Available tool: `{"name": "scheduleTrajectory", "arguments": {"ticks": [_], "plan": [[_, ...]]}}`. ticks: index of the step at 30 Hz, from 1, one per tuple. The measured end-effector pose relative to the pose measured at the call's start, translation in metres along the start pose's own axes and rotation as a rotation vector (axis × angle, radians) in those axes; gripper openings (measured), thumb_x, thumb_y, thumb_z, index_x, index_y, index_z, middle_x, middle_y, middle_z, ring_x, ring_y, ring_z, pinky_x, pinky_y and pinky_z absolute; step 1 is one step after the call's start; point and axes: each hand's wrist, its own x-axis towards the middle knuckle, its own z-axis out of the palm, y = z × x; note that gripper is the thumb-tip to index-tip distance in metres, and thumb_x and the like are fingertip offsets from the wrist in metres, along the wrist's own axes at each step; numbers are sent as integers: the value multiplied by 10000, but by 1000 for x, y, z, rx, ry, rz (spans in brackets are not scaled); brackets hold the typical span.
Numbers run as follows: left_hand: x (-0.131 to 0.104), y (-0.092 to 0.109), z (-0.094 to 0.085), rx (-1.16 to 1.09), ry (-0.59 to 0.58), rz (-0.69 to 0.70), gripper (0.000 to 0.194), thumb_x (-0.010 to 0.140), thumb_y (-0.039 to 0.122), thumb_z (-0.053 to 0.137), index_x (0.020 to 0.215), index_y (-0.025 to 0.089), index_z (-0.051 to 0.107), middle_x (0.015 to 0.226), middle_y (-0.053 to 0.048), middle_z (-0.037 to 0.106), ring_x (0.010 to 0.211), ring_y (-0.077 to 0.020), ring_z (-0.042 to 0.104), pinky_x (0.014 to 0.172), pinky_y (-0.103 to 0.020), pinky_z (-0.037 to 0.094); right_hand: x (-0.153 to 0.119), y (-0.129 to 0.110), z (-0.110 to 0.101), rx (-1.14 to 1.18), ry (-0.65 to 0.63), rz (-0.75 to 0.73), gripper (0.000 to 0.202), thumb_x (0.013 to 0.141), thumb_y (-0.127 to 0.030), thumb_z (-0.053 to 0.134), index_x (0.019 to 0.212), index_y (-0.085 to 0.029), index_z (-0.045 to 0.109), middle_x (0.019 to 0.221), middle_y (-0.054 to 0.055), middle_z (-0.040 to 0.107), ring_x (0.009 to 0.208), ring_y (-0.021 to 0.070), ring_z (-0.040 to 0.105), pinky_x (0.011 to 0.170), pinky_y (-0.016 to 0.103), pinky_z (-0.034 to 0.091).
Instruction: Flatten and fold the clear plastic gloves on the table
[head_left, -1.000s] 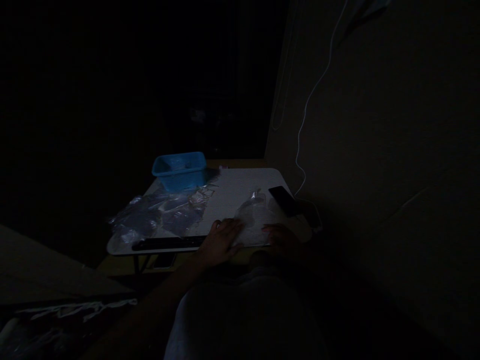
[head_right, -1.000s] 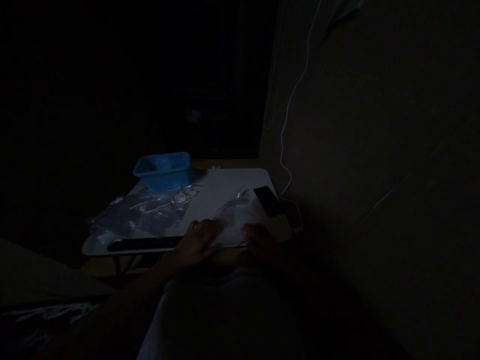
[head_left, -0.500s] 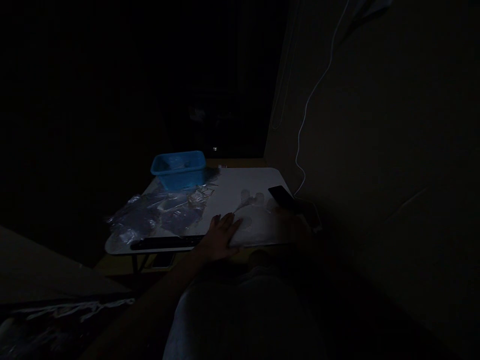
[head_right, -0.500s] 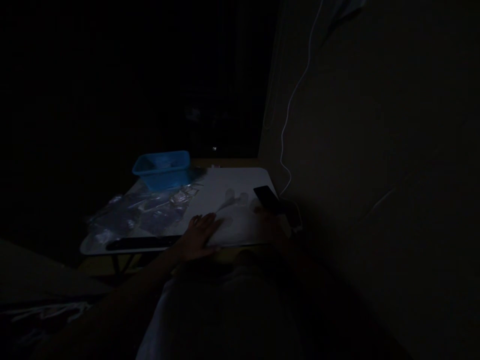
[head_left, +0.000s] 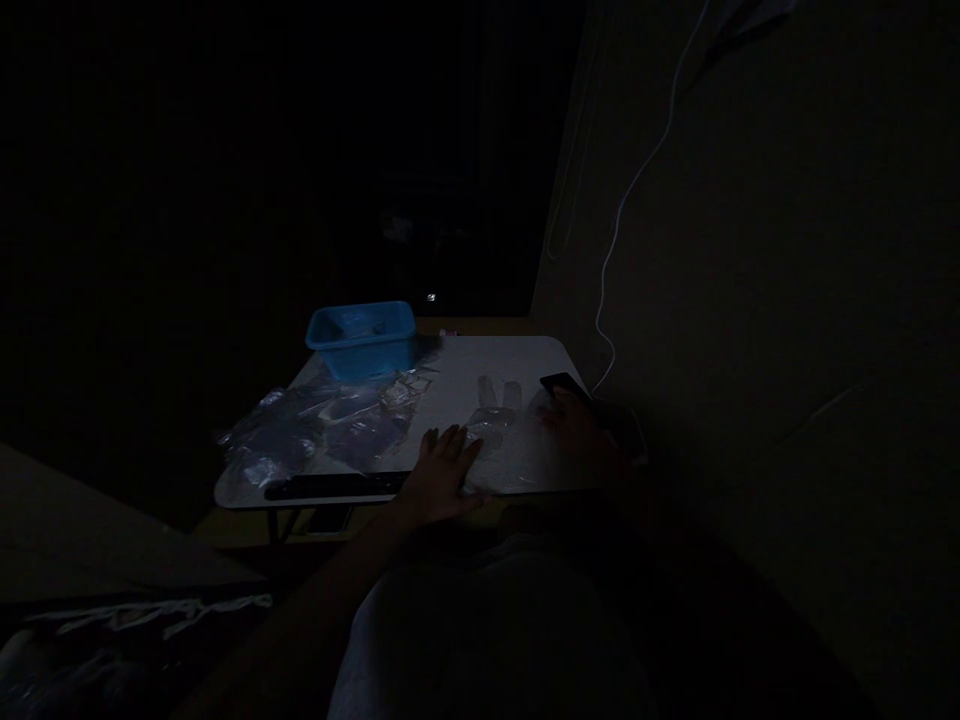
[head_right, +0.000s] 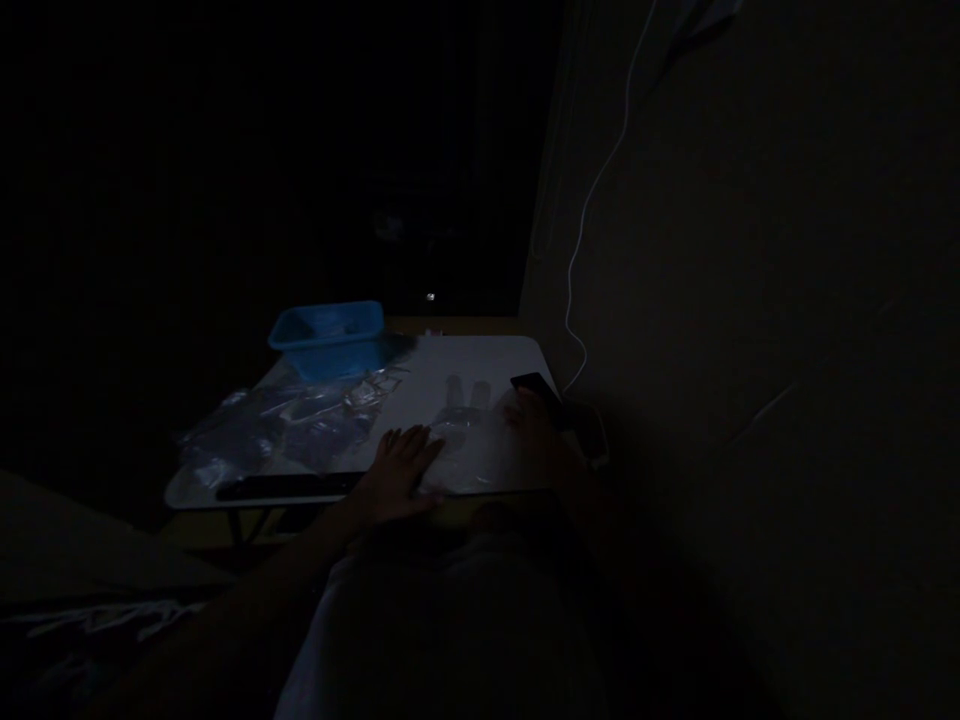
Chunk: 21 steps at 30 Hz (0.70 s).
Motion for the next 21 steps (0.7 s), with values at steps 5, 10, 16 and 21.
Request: {"name": "scheduleTrajectory", "arguments": {"ticks": [5, 10, 16, 21], "plan": [[1, 1, 1, 14, 29, -19, 868, 677, 680, 452, 1325, 113, 339, 1343, -200, 376, 1243, -344, 284, 1023, -546, 97, 11, -5, 9, 15, 71, 84, 351, 734, -342, 466, 1076, -265, 466, 1081, 49, 580, 959, 196, 601, 870, 394, 476], [2, -1, 3, 8, 5, -24, 885, 647, 696, 473, 1311, 122, 357, 1372, -208, 330, 1267, -346, 246, 1024, -547, 95, 5, -17, 24, -238, 80, 63, 450, 720, -365, 509, 1151, -247, 455, 1102, 57, 579, 1054, 222, 547, 938, 416, 419], [3, -1, 5, 29, -27, -36, 923, 648, 720, 442, 1318, 95, 335, 1404, -243, 248, 1314, -354, 156, 1019, -549, 106, -19, -26, 29, -615, -89, -148, 258, 820, -361, 401, 885, -257, 627, 1281, 3, 473, 1264, 217, 337, 1067, 379, 261], [3, -2, 5, 35, -50, -36, 930, 650, 723, 434, 1325, 94, 319, 1401, -253, 247, 1322, -349, 139, 1017, -551, 114, -21, -27, 33, -703, -173, -137, 289, 847, -332, 348, 886, -243, 621, 1220, 19, 537, 1149, 184, 474, 1024, 344, 332]]}}
